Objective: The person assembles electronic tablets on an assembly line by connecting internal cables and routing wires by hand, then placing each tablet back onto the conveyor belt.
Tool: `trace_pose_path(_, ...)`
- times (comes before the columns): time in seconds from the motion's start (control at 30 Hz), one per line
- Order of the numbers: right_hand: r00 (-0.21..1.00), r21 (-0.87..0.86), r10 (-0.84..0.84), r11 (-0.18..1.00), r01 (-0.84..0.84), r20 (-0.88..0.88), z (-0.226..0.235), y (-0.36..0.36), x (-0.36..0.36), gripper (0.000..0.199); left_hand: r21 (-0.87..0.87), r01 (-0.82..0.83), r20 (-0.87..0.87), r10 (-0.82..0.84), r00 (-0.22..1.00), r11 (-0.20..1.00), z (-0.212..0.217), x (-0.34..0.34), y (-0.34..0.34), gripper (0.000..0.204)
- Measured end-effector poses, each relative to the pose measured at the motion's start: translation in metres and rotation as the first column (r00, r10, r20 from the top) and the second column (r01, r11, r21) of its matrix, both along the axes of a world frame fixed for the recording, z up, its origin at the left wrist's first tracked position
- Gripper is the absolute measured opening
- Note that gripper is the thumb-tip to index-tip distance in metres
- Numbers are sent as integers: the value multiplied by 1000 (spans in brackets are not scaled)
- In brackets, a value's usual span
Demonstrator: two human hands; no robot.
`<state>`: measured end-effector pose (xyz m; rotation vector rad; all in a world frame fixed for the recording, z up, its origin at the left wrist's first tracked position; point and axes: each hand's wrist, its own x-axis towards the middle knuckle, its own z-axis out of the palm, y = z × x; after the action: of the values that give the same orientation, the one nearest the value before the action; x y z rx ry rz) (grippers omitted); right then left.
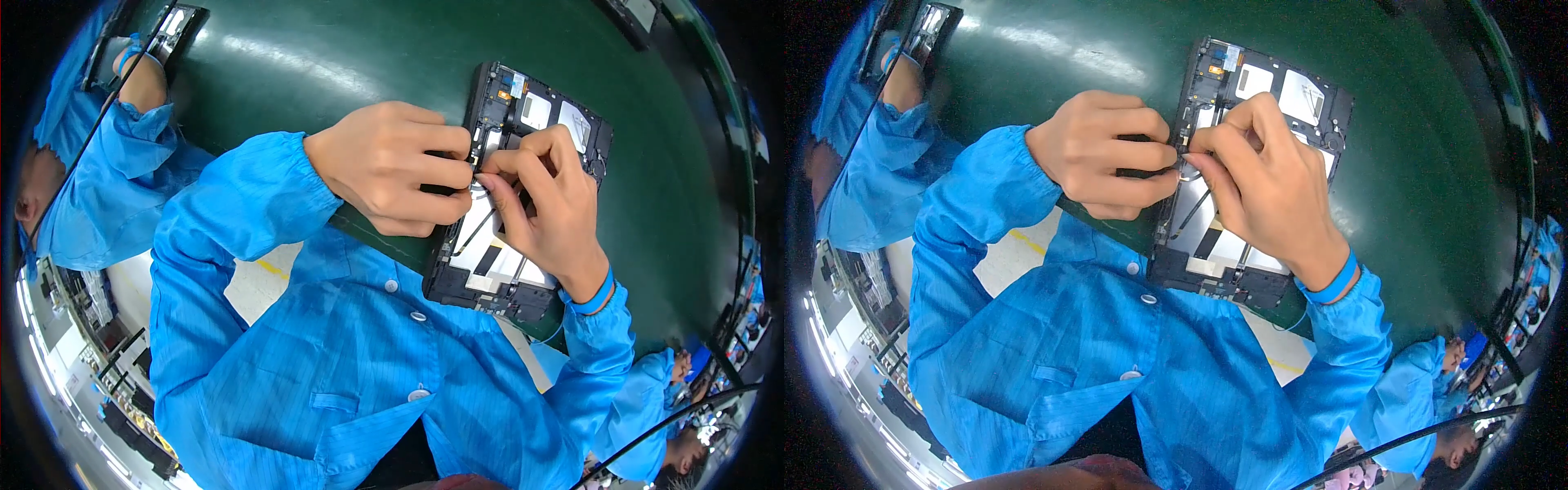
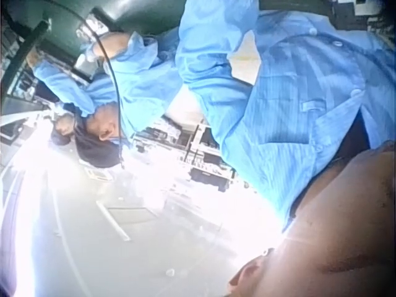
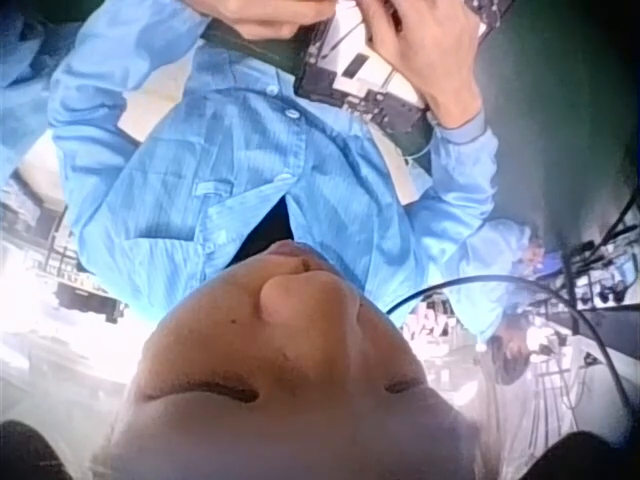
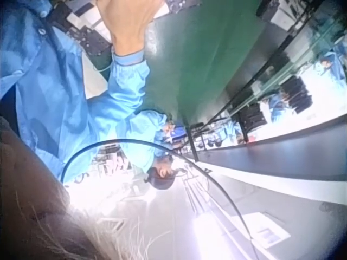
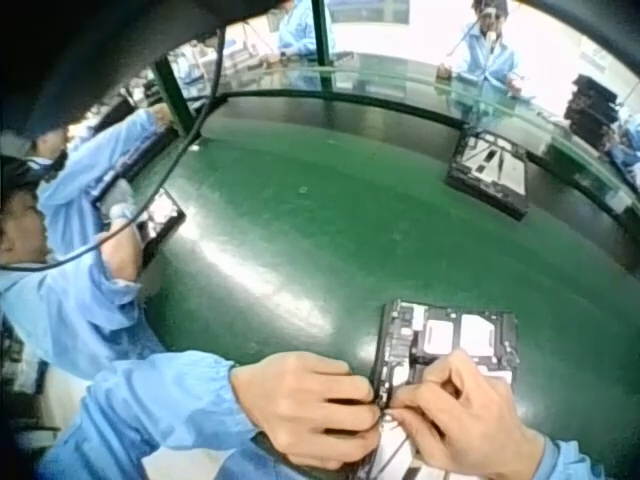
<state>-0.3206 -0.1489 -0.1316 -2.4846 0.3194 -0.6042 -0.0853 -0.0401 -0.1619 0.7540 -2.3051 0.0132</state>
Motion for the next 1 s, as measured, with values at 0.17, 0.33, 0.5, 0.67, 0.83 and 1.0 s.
trace_pose_path(0.17, 1000, -6, -3, 1000, 3, 21, 0, -1, 0, 16, -17, -17, 30, 18, 999, 1000, 3, 2, 0, 32)
trace_pose_path(0.33, 999, 16, -21, 1000, 21, 37, -1, -3, 0, 16, -87, -33, 72, 39, 997, 996, 1, 1, -2, 39)
trace_pose_path(0.5, 999, 24, -35, 999, 35, -16, 7, -5, 1, 15, -192, -38, 135, 65, 989, 981, 3, 3, -3, 38)
trace_pose_path(0.67, 999, 0, 49, 999, -49, 15, 8, -11, 6, 15, -278, 16, 134, 22, 991, 960, -1, -3, -10, 29)
trace_pose_path(0.83, 999, 15, 41, 999, -41, -21, 12, -13, 7, 17, -303, 23, 89, 5, 996, 953, -3, -6, -9, 25)
trace_pose_path(1.0, 999, 4, 12, 1000, -12, -36, 13, -9, 11, 18, -309, -16, 8, 19, 1000, 951, -10, -11, -11, 19)
